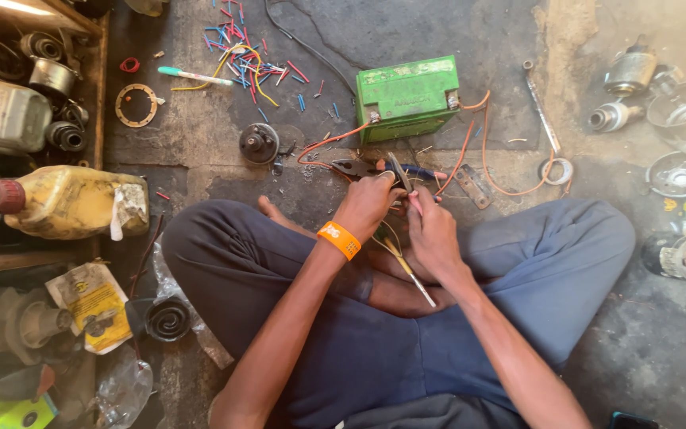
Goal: The person sits on the floor and uses pliers and a screwdriver to strip and twist wires connected to a green battery. They repeatedly strip insulation from wire ends and twist the exposed strands together.
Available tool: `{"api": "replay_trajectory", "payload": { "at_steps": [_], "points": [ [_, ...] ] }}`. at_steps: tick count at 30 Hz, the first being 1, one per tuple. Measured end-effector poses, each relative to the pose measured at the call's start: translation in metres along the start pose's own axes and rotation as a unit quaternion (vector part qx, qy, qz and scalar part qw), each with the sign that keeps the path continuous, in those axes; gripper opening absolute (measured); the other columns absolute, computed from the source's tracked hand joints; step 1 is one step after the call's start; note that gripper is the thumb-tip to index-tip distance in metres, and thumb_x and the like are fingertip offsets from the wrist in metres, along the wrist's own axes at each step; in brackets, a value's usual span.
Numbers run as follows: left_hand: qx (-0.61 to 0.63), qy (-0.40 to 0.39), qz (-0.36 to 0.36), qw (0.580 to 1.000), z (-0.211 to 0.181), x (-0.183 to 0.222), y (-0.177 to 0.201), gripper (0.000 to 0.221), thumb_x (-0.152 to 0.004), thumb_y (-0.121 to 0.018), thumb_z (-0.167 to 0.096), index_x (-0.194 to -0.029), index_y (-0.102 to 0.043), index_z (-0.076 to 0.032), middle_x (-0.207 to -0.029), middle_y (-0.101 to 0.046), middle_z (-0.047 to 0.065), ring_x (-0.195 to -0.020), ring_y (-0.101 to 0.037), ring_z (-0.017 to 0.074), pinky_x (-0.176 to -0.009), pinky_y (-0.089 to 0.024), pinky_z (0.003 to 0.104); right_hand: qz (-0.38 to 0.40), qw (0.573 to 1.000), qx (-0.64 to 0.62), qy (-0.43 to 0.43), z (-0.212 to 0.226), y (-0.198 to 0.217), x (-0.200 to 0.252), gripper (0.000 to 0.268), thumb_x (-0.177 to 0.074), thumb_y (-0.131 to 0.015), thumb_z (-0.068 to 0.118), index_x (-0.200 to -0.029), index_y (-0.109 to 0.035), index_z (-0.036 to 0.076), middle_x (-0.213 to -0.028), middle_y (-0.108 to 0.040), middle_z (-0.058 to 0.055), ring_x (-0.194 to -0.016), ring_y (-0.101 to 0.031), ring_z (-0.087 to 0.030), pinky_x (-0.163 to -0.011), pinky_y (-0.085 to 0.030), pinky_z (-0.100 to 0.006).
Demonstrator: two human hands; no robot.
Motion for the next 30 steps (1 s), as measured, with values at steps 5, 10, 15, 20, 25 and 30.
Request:
{"api": "replay_trajectory", "payload": {
  "at_steps": [5, 10, 15, 20, 25, 30],
  "points": [
    [0.016, -0.005, -0.022, 1.0, 0.003, 0.004, -0.003, 0.025, -0.097, -0.065, -0.024, -0.09, -0.06, -0.001, -0.087, -0.07, 0.023, -0.086, -0.066, 0.0443, -0.071, -0.051, 0.055, -0.022, 0.999, -0.009, -0.047, -0.004, -0.009, 0.006, 0.023, -0.101, -0.055, 0.01, -0.124, -0.057, 0.006, -0.083, -0.067, -0.024, -0.08, -0.07, -0.044, -0.065, -0.051, -0.051],
    [0.013, 0.05, -0.02, 0.998, -0.005, -0.001, -0.008, 0.031, -0.097, -0.066, -0.031, -0.087, -0.062, -0.002, -0.08, -0.069, 0.023, -0.082, -0.067, 0.0436, -0.07, -0.052, 0.054, -0.039, 0.992, -0.096, -0.066, 0.012, -0.003, 0.006, 0.014, -0.103, -0.052, 0.009, -0.115, -0.057, 0.003, -0.082, -0.07, -0.013, -0.071, -0.074, -0.027, -0.055, -0.056, -0.039],
    [0.13, -0.015, -0.055, 0.99, -0.006, 0.004, 0.0, 0.027, -0.099, -0.062, -0.025, -0.091, -0.06, 0.001, -0.08, -0.068, 0.024, -0.081, -0.068, 0.0427, -0.067, -0.052, 0.053, -0.014, 0.981, -0.154, -0.116, 0.002, 0.003, 0.005, 0.014, -0.107, -0.052, 0.012, -0.112, -0.06, 0.002, -0.072, -0.066, -0.008, -0.061, -0.067, -0.014, -0.047, -0.052, -0.03],
    [0.191, 0.003, -0.039, 0.981, -0.012, -0.002, 0.002, 0.02, -0.102, -0.056, -0.018, -0.093, -0.06, 0.0, -0.083, -0.07, 0.022, -0.084, -0.073, 0.0362, -0.069, -0.056, 0.048, -0.042, 0.98, -0.177, -0.083, -0.016, -0.008, 0.005, 0.016, -0.105, -0.049, 0.011, -0.113, -0.06, 0.002, -0.081, -0.067, -0.008, -0.071, -0.072, -0.011, -0.053, -0.061, -0.028],
    [0.175, 0.04, -0.067, 0.981, -0.01, 0.021, 0.022, 0.02, -0.101, -0.055, -0.018, -0.097, -0.065, -0.001, -0.077, -0.068, 0.021, -0.073, -0.07, 0.0373, -0.064, -0.052, 0.047, -0.142, 0.913, -0.377, -0.063, -0.039, 0.048, -0.023, 0.025, -0.112, -0.043, 0.02, -0.097, -0.054, 0.002, -0.084, -0.062, -0.01, -0.067, -0.07, -0.022, -0.061, -0.067, -0.038],
    [0.3, 0.114, -0.037, 0.946, 0.011, 0.014, 0.018, 0.022, -0.102, -0.049, -0.017, -0.092, -0.057, 0.001, -0.069, -0.064, 0.014, -0.063, -0.066, 0.0276, -0.058, -0.049, 0.042, -0.089, 0.922, -0.36, -0.108, -0.06, 0.066, -0.02, 0.031, -0.116, -0.044, 0.028, -0.102, -0.058, 0.005, -0.085, -0.065, -0.018, -0.068, -0.066, -0.023, -0.055, -0.054, -0.036]
  ]
}}
Point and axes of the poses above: each hand's wrist, its own x-axis away from the middle knuckle, its own y-axis out of the back of the hand, z = x × y, the point moved 4 cm from there along -x, towards the middle knuckle
